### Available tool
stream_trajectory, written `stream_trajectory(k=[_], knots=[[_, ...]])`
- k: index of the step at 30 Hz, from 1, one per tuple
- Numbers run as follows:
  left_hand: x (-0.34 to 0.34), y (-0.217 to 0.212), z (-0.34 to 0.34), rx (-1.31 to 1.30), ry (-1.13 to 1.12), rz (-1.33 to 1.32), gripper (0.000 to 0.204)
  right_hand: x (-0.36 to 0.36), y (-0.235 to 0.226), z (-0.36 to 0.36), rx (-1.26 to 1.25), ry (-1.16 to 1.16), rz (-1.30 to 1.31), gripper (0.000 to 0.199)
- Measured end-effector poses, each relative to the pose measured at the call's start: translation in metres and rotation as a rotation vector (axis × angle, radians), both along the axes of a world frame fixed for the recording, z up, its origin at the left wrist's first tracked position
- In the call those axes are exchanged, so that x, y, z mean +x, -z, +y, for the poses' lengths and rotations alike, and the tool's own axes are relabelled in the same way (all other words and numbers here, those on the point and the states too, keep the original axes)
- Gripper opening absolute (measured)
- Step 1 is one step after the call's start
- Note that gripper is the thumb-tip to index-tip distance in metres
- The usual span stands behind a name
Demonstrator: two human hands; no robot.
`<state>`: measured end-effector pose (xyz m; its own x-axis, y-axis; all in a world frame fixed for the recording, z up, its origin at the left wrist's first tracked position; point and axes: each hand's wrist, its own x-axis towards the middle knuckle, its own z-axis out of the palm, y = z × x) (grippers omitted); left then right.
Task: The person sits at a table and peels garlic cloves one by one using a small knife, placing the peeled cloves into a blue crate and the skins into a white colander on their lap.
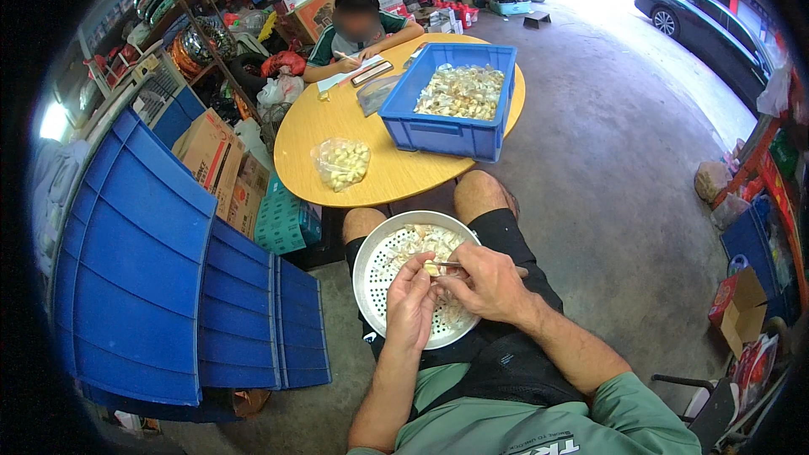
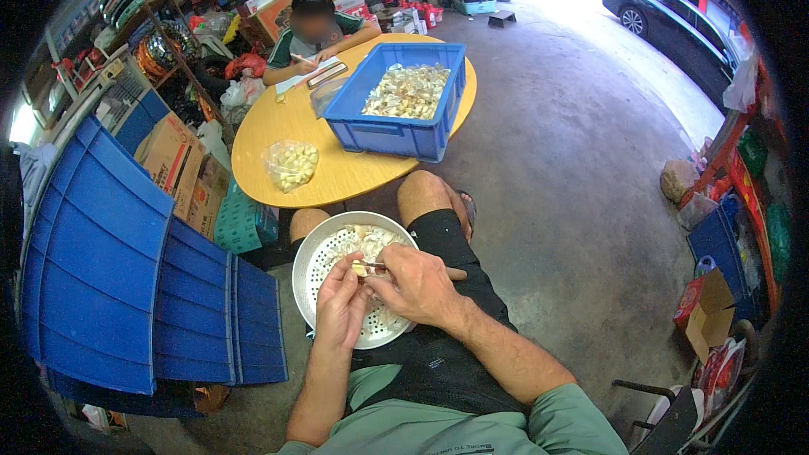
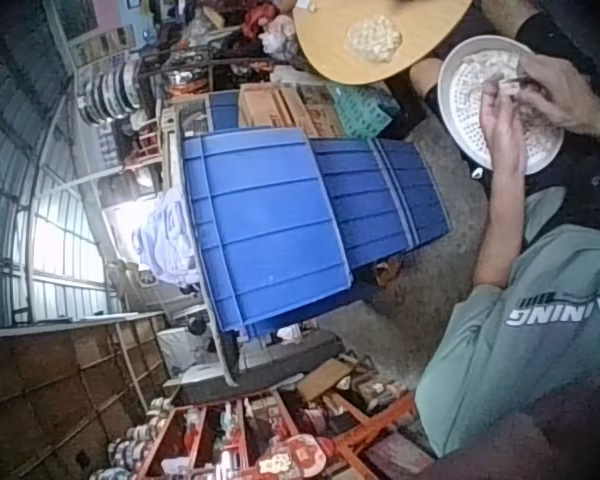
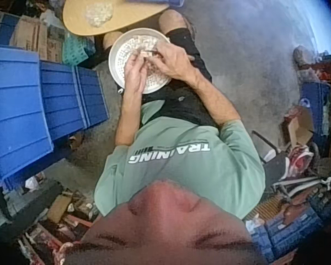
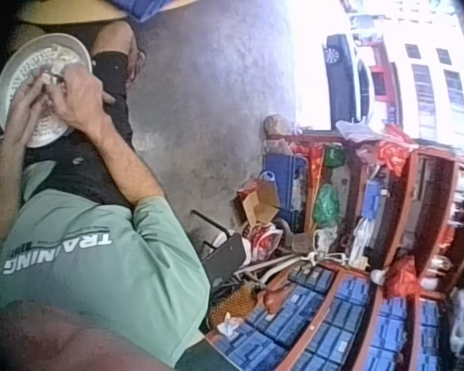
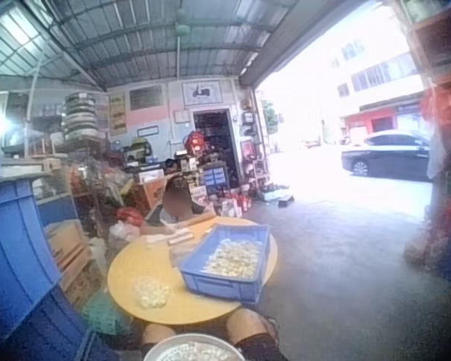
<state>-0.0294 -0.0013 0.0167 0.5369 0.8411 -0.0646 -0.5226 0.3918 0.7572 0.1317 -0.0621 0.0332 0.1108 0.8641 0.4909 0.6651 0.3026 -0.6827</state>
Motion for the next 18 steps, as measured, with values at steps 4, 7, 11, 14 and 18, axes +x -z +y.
stream_trajectory(k=[4, 7, 11, 14, 18], knots=[[-0.002, 0.0065, 0.0007, 0.023, 0.013, -0.02, 0.027, 0.0004, 0.0006, 0.0009, 0.003, 0.002, -0.021, 0.029], [-0.0016, 0.0049, -0.0014, 0.021, 0.008, -0.015, 0.026, 0.0003, -0.0004, -0.0001, 0.017, 0.012, -0.024, 0.029], [-0.0019, 0.0028, -0.003, 0.018, 0.013, -0.028, 0.025, 0.0013, -0.0018, -0.0003, 0.046, 0.012, -0.029, 0.031], [-0.0027, 0.002, -0.0041, 0.025, 0.025, -0.036, 0.024, 0.0015, -0.0023, -0.0005, 0.076, 0.018, -0.041, 0.031], [-0.0021, -0.0001, -0.0057, 0.033, 0.02, -0.037, 0.024, 0.0022, -0.0021, -0.0004, 0.082, 0.007, -0.033, 0.031]])
